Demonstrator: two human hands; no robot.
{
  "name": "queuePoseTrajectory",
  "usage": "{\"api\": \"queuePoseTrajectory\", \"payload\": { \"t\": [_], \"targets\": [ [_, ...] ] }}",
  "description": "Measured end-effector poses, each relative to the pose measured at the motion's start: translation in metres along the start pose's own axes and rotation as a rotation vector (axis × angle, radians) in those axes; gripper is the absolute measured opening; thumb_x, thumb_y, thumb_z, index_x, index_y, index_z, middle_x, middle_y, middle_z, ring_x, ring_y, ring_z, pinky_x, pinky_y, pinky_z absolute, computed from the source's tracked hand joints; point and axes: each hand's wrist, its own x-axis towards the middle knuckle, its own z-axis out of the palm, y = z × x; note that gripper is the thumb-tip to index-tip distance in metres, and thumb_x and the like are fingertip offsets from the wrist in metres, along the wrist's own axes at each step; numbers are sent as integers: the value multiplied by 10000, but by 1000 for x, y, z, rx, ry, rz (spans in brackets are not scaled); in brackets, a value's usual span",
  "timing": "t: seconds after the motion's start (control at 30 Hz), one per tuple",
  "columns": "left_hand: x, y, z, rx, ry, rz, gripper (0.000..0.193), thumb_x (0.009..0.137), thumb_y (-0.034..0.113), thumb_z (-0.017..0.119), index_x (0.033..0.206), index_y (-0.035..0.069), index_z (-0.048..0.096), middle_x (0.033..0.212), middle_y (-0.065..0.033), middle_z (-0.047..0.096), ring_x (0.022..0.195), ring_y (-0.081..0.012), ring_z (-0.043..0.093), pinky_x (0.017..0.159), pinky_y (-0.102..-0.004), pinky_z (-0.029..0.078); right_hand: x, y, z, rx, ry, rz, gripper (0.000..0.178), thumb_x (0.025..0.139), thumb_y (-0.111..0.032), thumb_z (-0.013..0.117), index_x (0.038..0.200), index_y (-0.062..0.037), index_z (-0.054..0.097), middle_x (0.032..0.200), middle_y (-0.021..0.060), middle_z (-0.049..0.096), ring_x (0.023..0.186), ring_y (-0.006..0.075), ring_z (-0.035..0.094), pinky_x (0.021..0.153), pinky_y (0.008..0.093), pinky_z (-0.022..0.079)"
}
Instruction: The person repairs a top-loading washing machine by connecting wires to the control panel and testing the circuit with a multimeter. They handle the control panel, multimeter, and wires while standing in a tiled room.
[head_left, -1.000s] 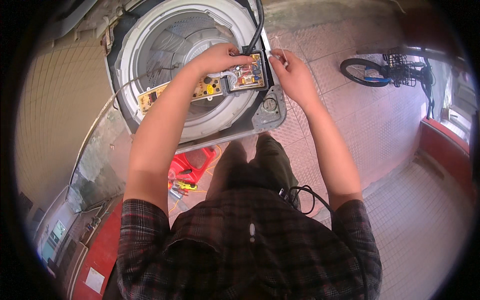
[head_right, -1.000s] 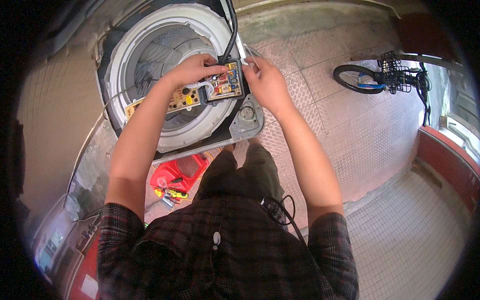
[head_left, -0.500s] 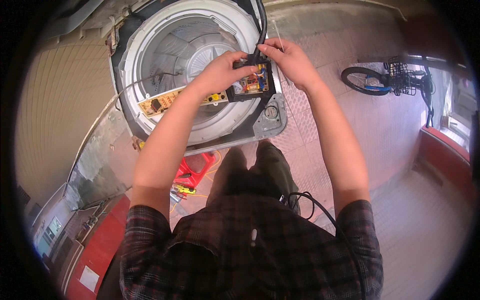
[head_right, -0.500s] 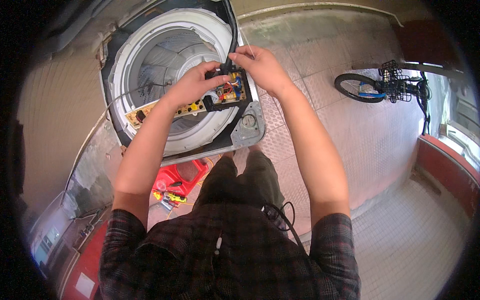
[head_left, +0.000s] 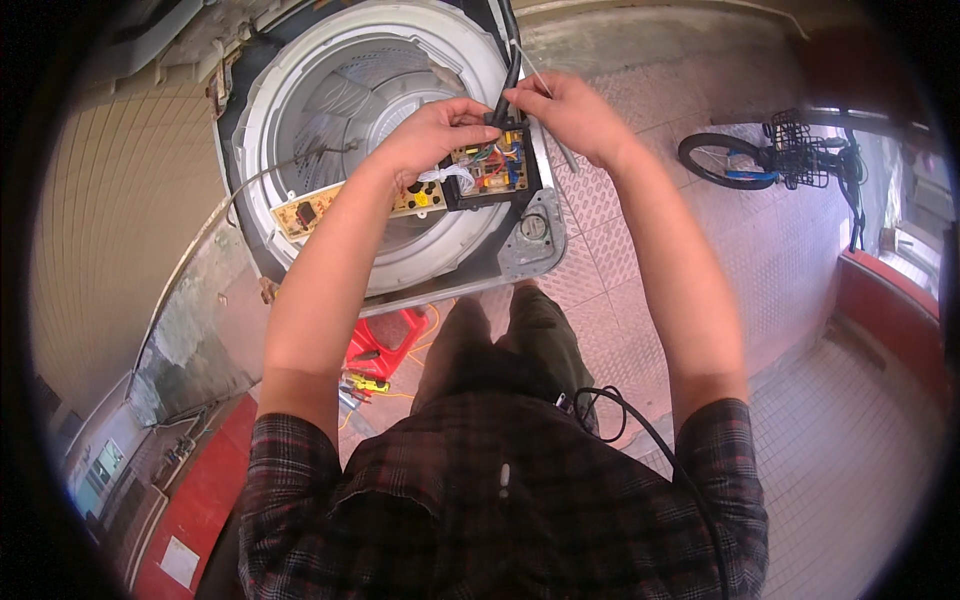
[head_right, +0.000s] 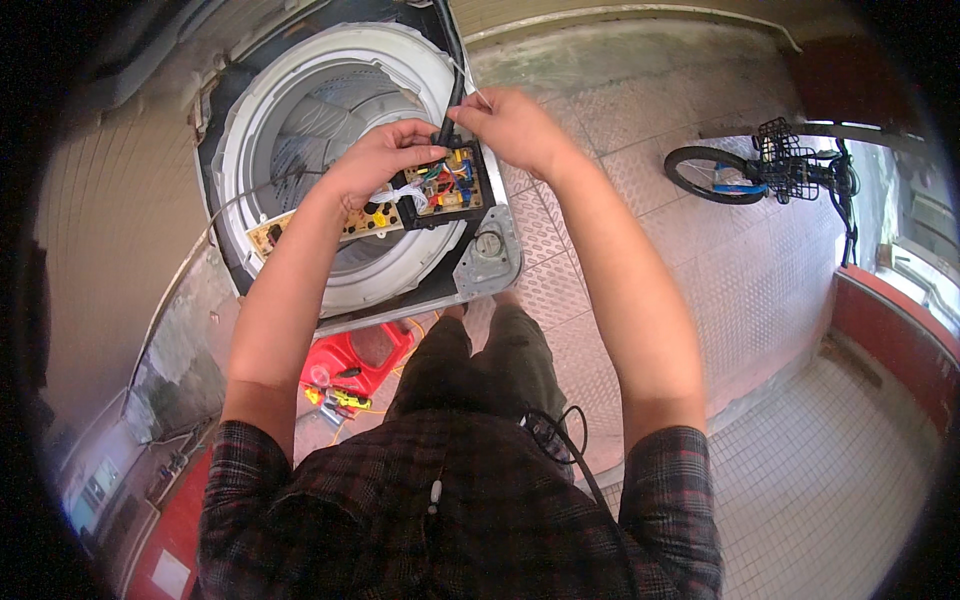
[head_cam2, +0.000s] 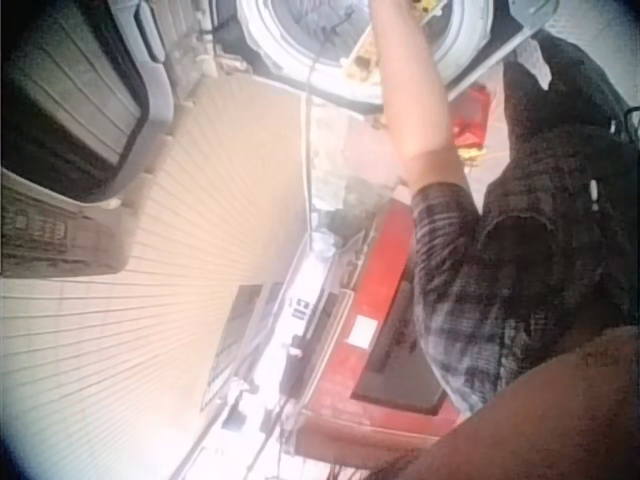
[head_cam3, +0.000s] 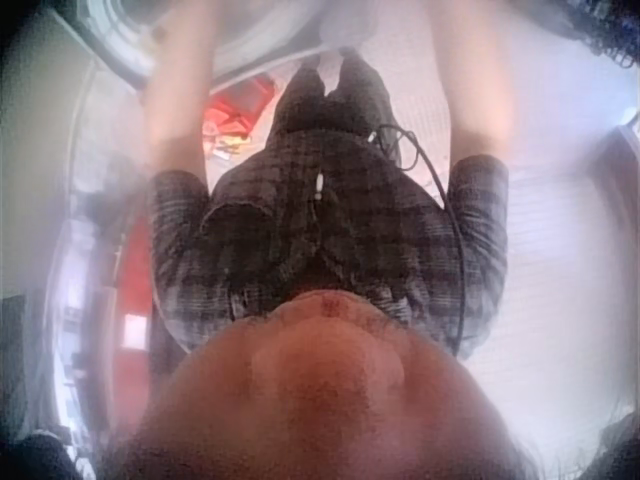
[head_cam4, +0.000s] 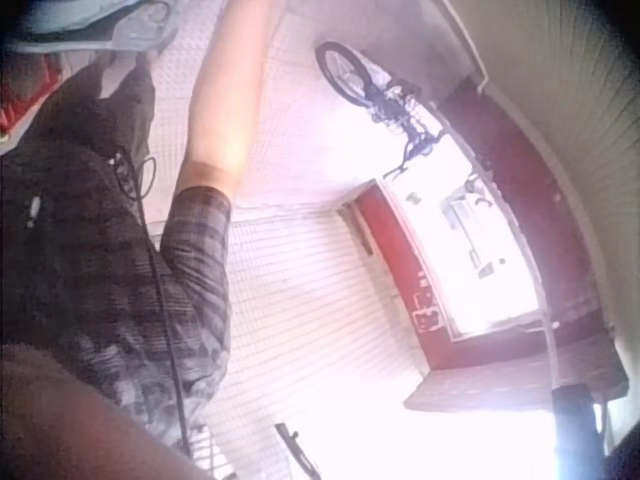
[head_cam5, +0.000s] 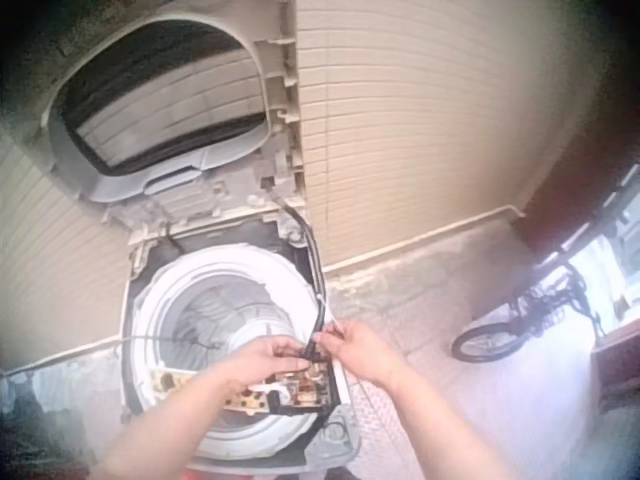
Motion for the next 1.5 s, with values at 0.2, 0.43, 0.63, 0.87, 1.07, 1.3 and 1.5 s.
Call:
{"api": "queuePoseTrajectory", "payload": {
  "t": [0.2,0.43,0.63,0.87,1.07,1.3,1.5],
  "targets": [
    [8,-3,-1,42,5,4,280,922,110,756,1163,15,650,1016,-47,721,901,-100,686,798,-238,549,-70,-14,-29,-58,341,-59,479,1078,-388,474,989,12,722,861,56,652,850,135,573,819,280,464],
    [8,-2,-1,43,37,-11,296,906,105,771,1152,20,631,988,-43,715,888,-104,674,797,-232,534,-137,-2,-63,489,255,58,366,1087,-305,497,1094,17,672,905,72,692,847,124,656,763,257,520],
    [14,5,-12,104,-40,-64,467,882,174,785,1246,-42,588,1062,-91,711,969,-136,664,867,-251,501,-142,-3,-33,517,256,16,277,1082,-207,523,1144,28,656,998,76,691,914,138,650,812,282,543],
    [17,1,-13,171,-46,-39,421,890,160,786,1244,17,608,1070,-48,709,980,-105,659,893,-247,501,-142,-23,-9,165,350,-68,267,1076,-216,545,1098,17,673,925,48,684,876,131,637,806,280,522],
    [-1,6,-1,340,190,132,464,899,170,777,1292,4,595,1113,-80,703,1065,-163,653,1014,-300,467,-142,-33,-4,-65,399,-166,172,1031,-136,597,1074,11,675,941,116,695,865,216,678,785,318,530],
    [-40,-26,39,34,531,396,342,975,226,687,1244,21,638,1077,-75,702,960,-145,647,861,-273,490,-141,-44,-1,-238,409,-261,118,979,-71,639,1048,18,670,970,167,683,876,340,689,780,368,541],
    [-61,-37,97,-764,211,20,274,1036,218,587,1236,39,645,1006,-46,698,825,-123,623,718,-257,469,-140,-47,5,-294,392,-280,105,978,-73,640,1031,13,666,956,174,674,864,361,681,764,383,541]
  ]
}}
